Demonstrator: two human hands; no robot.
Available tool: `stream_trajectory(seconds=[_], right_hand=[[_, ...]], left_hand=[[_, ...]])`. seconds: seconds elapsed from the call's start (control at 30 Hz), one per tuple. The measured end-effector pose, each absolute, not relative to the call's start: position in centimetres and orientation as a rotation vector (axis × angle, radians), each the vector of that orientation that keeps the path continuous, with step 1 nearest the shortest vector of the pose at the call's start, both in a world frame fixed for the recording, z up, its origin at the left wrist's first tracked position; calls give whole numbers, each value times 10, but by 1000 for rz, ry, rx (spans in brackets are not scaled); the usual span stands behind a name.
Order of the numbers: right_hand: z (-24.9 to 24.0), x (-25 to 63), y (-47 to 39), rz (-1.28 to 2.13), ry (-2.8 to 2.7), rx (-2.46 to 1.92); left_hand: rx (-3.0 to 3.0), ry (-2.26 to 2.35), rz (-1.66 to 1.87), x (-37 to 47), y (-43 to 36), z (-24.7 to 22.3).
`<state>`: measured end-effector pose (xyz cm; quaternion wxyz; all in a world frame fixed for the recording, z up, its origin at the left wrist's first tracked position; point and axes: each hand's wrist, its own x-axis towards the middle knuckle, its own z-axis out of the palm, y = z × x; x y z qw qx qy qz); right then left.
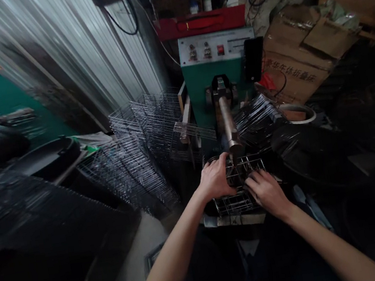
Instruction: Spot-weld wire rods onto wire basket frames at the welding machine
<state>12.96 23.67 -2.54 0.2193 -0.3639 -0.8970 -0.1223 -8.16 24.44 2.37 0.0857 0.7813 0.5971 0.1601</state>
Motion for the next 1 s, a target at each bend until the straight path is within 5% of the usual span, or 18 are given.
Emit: stream_trajectory(seconds=[0.53, 0.83, 1.0], right_hand=[[-27, 121, 285, -328, -2347, -1074], [-12, 159, 278, 262, -2148, -955], [-11, 220, 245, 595, -1754, -1286]], left_hand=[[2247, 1935, 388, -89, 285, 30], [2228, 1747, 627, -123, 285, 23], [1844, 1609, 1114, -164, 241, -48]])
